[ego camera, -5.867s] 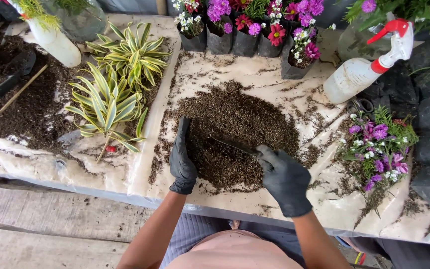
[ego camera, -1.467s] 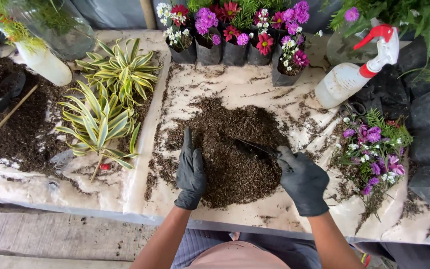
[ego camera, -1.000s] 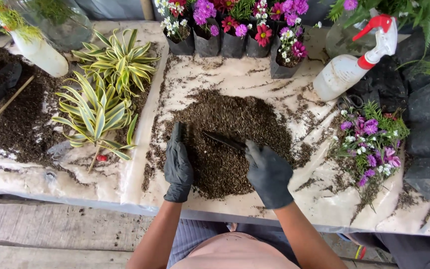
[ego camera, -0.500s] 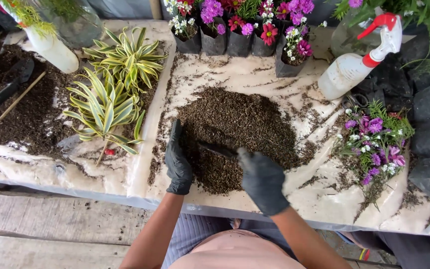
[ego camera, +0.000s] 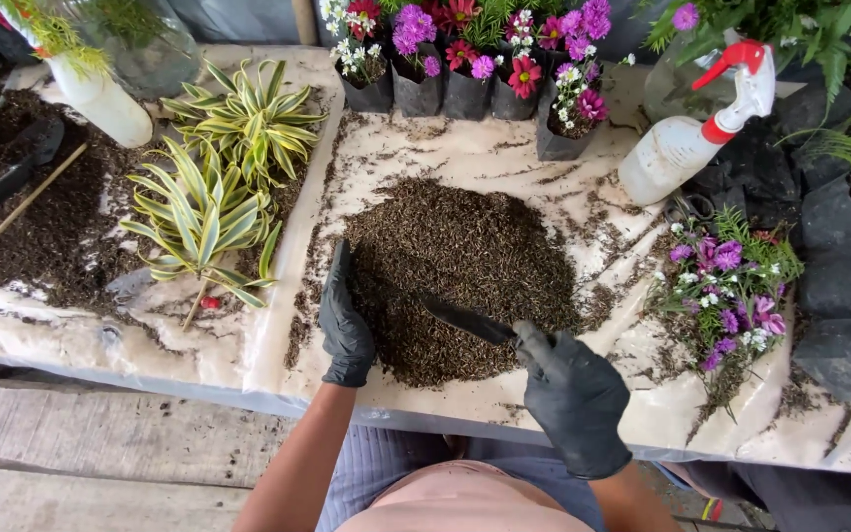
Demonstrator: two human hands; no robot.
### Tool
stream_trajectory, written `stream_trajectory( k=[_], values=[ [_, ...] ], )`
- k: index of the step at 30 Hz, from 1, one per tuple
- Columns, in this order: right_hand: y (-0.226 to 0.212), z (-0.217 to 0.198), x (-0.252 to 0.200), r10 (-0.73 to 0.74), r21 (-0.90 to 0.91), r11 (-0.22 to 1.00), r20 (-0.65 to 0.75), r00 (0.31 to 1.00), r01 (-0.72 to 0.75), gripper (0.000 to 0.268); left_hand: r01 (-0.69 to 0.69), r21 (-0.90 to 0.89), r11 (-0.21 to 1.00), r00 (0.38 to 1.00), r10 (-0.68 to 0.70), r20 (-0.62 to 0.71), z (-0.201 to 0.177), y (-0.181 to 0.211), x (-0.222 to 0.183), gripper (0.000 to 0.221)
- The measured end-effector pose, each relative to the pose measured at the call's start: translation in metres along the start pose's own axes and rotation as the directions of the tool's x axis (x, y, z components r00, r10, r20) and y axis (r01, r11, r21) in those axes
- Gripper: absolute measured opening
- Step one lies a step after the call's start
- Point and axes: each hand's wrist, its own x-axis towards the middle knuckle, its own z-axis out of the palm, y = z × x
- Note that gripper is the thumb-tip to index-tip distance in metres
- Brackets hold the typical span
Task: Mixing soil on a work surface using a hand trowel and gloved hands to prepare it for planting.
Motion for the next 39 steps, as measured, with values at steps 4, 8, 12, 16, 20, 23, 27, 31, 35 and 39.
stream_trajectory(
  k=[4,8,12,16,20,23,27,31,35,39],
  values=[
    [0.0,0.034,-0.018,-0.011,0.261,0.965,-0.101,0.995,0.038,0.045,0.013,-0.01,1.0,1.0,-0.013,-0.002,-0.001,0.002,0.0,0.076],
    [0.001,0.057,-0.003,0.095,0.14,0.984,0.139,0.986,-0.114,0.027,0.015,0.021,1.0,0.999,-0.015,0.035,0.001,0.011,0.001,0.078],
    [0.015,0.041,0.008,0.199,0.171,0.955,0.244,0.949,-0.244,0.031,0.05,0.061,0.997,0.997,-0.053,0.051,-0.002,0.018,0.001,0.074],
    [0.012,0.001,0.001,0.227,0.057,0.968,0.226,0.947,-0.246,0.035,0.12,0.127,0.985,0.991,-0.127,0.047,-0.005,0.022,0.002,0.069],
    [-0.015,-0.009,-0.013,0.215,0.249,0.925,0.277,0.937,-0.286,0.026,0.186,0.18,0.966,0.979,-0.198,0.051,-0.004,0.026,0.005,0.064],
    [-0.012,0.039,-0.038,0.103,0.078,0.99,0.149,0.984,-0.115,0.042,0.223,0.215,0.951,0.97,-0.238,0.05,-0.005,0.031,0.006,0.061],
    [-0.005,0.011,0.003,0.285,0.348,0.841,0.365,0.886,-0.414,0.036,0.256,0.247,0.934,0.96,-0.276,0.049,-0.007,0.036,0.006,0.059],
    [0.026,0.01,0.032,0.571,0.03,0.718,0.547,0.613,-0.695,0.033,0.309,0.296,0.904,0.941,-0.335,0.042,-0.006,0.042,0.008,0.056],
    [0.039,-0.016,0.072,0.707,-0.081,0.534,0.589,0.392,-0.842,0.046,0.362,0.344,0.866,0.918,-0.396,0.03,-0.005,0.05,0.01,0.053],
    [0.046,-0.012,0.073,0.726,-0.034,0.485,0.573,0.38,-0.874,0.061,0.212,0.311,0.926,0.947,-0.273,0.169,-0.015,0.034,0.012,0.057]
  ],
)
